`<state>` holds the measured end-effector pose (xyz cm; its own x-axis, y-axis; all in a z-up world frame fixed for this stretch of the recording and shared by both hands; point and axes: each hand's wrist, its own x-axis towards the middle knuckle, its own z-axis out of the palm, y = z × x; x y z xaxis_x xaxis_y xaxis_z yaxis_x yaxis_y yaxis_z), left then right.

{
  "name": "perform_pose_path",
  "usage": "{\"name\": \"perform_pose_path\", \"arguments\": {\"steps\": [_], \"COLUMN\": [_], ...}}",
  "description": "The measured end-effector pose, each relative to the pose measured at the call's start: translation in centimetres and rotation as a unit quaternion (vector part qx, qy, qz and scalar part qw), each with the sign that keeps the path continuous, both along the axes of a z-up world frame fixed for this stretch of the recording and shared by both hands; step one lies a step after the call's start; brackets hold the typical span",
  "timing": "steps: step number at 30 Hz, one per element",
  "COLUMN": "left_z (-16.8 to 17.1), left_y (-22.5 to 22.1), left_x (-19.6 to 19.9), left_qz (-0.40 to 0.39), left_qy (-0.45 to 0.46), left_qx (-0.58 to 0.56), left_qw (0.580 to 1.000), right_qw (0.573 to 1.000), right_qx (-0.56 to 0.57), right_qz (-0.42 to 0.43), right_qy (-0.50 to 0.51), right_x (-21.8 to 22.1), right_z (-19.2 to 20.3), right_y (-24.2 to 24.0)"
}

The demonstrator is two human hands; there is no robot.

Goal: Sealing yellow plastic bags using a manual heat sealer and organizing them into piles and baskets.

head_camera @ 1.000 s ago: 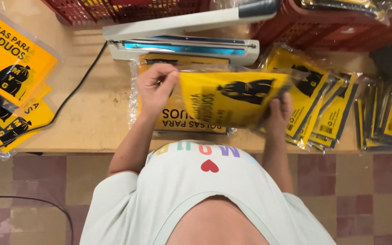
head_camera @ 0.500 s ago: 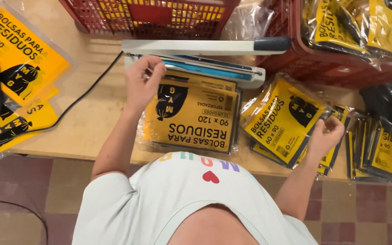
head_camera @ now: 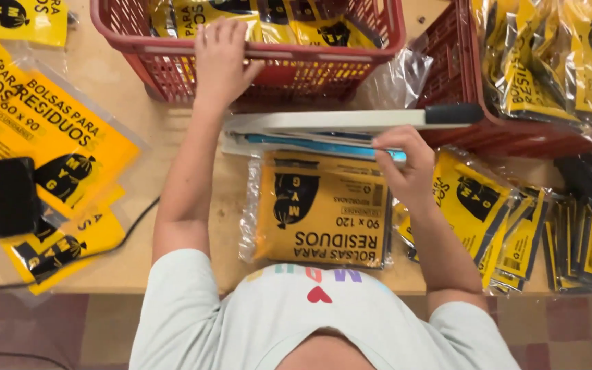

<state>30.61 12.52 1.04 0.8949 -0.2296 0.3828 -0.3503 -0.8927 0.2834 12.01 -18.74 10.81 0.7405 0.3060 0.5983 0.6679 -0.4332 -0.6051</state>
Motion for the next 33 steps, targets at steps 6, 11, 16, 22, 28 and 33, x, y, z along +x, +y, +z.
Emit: {"name": "perform_pose_path", "arguments": {"steps": [6,11,16,22,28,33], "left_z": [-3.2,-2.6,-2.1,-0.6,-0.5,-0.8], "left_y": [-0.2,-0.3,-0.2,0.5,0.7,0.7], "left_x": [1.5,0.7,0.5,0.1,0.3,0.4], "left_qz": [0.000,-0.003,-0.002,0.051,0.064,0.051], "left_qy": [-0.088,-0.100,-0.062,-0.195,-0.229,-0.240], "left_qx": [-0.023,-0.053,-0.047,0.010,0.029,0.013], "left_qw": [0.996,0.994,0.997,0.979,0.971,0.969], "right_qw": [0.977,0.909,0.815,0.726,0.749,0.779], "right_qx": [-0.108,-0.167,-0.252,-0.253,-0.161,-0.243], "right_qz": [-0.002,-0.077,-0.131,-0.189,-0.262,-0.134], "right_qy": [0.182,0.373,0.505,0.611,0.587,0.563], "right_x": [13.7,26.6,34.8,41.8,41.5,39.9], "right_z": [0.0,-3.7,-8.0,-15.6,-18.6,-19.2], "right_y": [6.7,11.4,16.1,19.1,22.3,23.8]}}
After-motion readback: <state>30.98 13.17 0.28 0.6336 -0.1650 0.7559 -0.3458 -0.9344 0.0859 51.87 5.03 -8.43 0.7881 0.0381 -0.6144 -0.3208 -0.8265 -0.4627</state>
